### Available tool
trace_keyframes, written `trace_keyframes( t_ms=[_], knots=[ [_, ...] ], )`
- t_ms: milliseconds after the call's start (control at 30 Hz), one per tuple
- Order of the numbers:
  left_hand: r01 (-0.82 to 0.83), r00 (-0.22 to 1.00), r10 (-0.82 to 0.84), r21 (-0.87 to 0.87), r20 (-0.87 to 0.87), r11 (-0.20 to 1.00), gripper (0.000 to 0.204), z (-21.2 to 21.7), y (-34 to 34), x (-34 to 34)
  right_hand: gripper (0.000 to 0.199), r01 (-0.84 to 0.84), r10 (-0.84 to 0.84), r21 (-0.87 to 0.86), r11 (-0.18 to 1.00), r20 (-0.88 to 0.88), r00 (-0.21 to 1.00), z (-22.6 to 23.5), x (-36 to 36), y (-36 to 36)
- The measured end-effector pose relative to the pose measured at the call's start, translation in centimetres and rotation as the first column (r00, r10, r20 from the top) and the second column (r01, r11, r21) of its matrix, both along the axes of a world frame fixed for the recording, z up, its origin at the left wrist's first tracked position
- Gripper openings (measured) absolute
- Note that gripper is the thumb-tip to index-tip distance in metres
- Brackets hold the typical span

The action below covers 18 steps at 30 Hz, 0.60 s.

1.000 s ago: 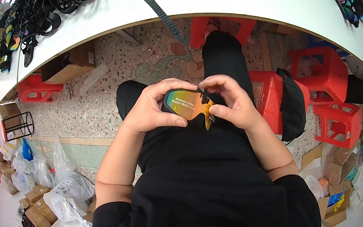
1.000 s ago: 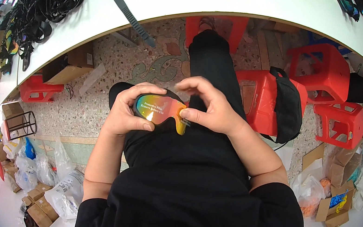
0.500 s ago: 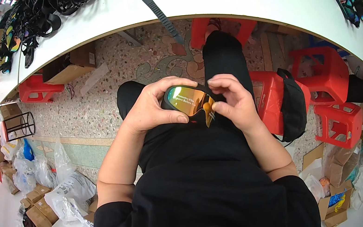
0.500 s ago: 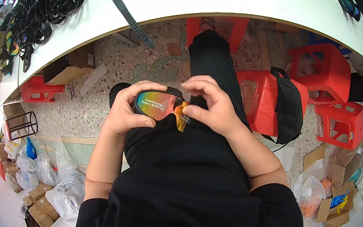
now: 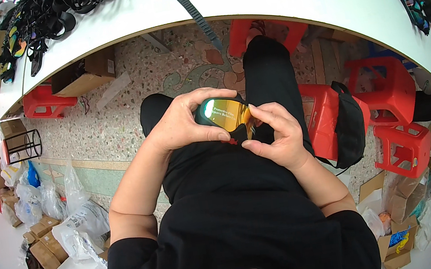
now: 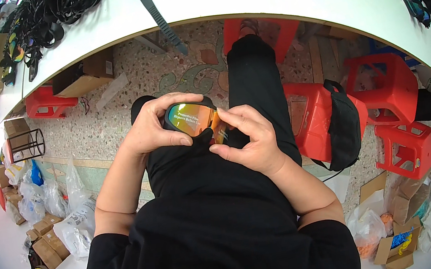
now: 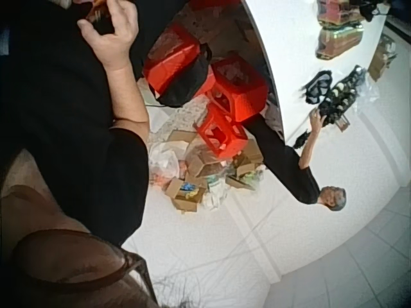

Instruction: Assembling protective goggles by attaching lenses to frames and adjusting straps.

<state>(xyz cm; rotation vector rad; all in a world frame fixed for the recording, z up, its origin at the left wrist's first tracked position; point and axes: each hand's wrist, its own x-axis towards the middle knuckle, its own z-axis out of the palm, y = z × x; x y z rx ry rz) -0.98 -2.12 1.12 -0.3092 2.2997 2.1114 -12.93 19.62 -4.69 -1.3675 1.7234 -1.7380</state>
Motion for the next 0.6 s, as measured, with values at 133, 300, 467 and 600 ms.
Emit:
trace_keyframes(
  t_ms=[133,300,467,600],
  knots=[
    [0.002,1.000,-0.001,-0.055,0.022,0.998,0.071,0.2,0.3,0.2,0.064,0.009,-0.009,-0.015,1.000,-0.025,1.000,-0.1,0.3,-0.1],
    [-0.025,0.999,0.018,-0.144,-0.048,0.989,0.069,-0.2,0.4,0.4,0.063,-0.006,0.006,0.016,1.000,-0.032,0.999,0.6,0.1,-0.1],
    [-0.050,0.993,0.070,0.210,-0.090,0.976,0.068,-1.2,0.4,0.7,0.047,0.067,-0.069,0.027,0.997,0.063,0.996,0.1,-1.6,-0.2],
    [0.032,0.993,0.003,0.287,-0.121,0.957,0.066,-1.5,0.5,0.3,0.043,-0.233,0.257,-0.145,0.962,0.778,0.574,0.6,-0.8,-1.1]
  ],
)
